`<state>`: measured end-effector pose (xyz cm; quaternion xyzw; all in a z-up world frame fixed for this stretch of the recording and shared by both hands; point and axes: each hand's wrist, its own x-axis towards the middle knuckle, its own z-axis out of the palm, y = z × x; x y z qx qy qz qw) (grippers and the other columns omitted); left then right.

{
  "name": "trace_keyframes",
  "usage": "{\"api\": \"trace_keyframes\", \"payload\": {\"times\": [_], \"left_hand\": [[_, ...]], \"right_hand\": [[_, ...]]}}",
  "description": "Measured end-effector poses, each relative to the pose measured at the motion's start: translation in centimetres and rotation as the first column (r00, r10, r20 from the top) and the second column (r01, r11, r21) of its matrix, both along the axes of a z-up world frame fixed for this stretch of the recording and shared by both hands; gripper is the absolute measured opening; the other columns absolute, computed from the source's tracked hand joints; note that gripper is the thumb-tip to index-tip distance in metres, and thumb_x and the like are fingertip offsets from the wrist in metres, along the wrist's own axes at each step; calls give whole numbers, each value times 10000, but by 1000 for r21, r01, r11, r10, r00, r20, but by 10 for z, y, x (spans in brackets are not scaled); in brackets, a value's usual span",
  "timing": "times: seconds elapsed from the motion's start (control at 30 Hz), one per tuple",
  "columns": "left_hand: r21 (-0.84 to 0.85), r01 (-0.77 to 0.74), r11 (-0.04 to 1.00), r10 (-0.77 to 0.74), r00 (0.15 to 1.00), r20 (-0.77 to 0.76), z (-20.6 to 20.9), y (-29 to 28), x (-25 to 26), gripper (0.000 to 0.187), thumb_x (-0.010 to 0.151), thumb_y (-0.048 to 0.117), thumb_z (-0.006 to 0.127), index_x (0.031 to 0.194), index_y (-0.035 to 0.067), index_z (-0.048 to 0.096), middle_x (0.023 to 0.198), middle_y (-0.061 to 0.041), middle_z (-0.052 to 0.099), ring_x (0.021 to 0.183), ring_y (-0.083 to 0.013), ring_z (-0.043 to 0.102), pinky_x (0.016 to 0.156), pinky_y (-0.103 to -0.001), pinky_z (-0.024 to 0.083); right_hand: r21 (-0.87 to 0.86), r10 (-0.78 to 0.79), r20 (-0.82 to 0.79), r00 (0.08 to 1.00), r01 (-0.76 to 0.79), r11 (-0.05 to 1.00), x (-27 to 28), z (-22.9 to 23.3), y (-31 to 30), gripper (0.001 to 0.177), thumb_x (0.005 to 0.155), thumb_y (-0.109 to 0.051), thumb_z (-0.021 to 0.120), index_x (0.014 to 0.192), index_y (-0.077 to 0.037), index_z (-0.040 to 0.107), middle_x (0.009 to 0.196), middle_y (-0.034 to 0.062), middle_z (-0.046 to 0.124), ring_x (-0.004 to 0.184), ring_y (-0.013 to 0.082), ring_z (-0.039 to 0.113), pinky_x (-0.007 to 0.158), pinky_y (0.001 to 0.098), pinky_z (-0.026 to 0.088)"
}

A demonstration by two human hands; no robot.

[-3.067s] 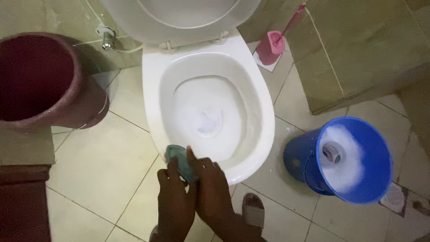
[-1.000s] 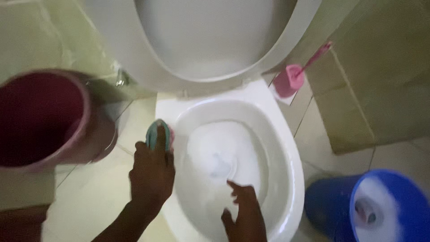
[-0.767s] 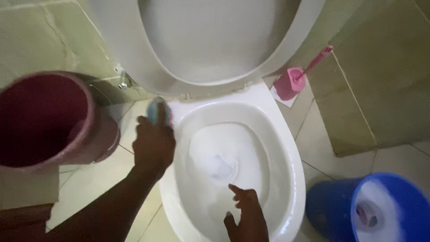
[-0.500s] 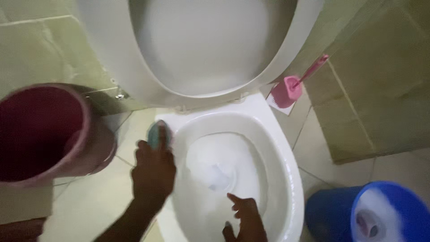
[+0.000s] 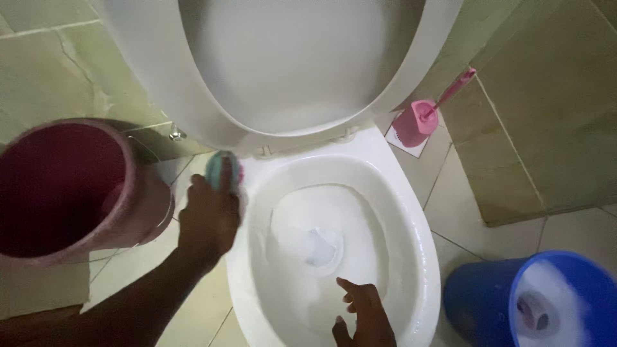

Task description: The person scrubs the interior and exterior of a toilet bowl using a brush dipped in a bucket of soapy water. They then pour liquid from a plastic bottle onto the toilet rim and continue scrubbing with the brush.

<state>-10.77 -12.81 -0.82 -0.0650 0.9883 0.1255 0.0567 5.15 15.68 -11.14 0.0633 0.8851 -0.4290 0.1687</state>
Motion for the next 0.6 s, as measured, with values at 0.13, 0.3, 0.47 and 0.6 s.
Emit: {"api": "trace_keyframes", "payload": {"times": [0.13, 0.3, 0.47, 0.6], "left_hand": [[-51, 359, 932, -350, 927, 134, -17, 4, 7, 714, 974, 219, 511, 1624, 217, 217, 1164, -291, 501, 996, -410, 610, 769, -514, 621], [-206, 352, 913, -395, 889, -233, -51, -7, 9, 549, 958, 234, 543, 1390, -73, 402, 1410, -446, 483, 1137, -463, 619, 808, -485, 632], [-51, 261, 964, -264, 963, -49, -35, -2, 8, 724, 980, 246, 503, 1637, 133, 222, 1320, -411, 481, 1084, -470, 603, 779, -521, 615], [-121, 377, 918, -393, 905, -164, -32, -17, -6, 732, 949, 190, 507, 1625, 133, 228, 1306, -398, 512, 1098, -526, 589, 804, -645, 556]], "right_hand": [[79, -20, 84, 996, 13, 997, -18, 15, -7, 693, 783, -8, 701, 1433, -220, 591, 1029, 79, 625, 883, 205, 690, 869, 367, 618], [103, -144, 131, 981, 131, 986, -17, 55, -29, 717, 768, -3, 737, 1416, -264, 574, 1126, 44, 610, 956, 164, 677, 890, 355, 586], [67, -119, 185, 976, 108, 992, -22, 74, -25, 670, 817, -8, 753, 1413, -260, 582, 1060, 55, 642, 961, 187, 689, 905, 362, 586], [86, -89, 302, 949, 66, 994, -29, 75, -17, 652, 854, -58, 778, 1431, -268, 559, 1070, 6, 689, 1002, 142, 717, 934, 306, 608]]}}
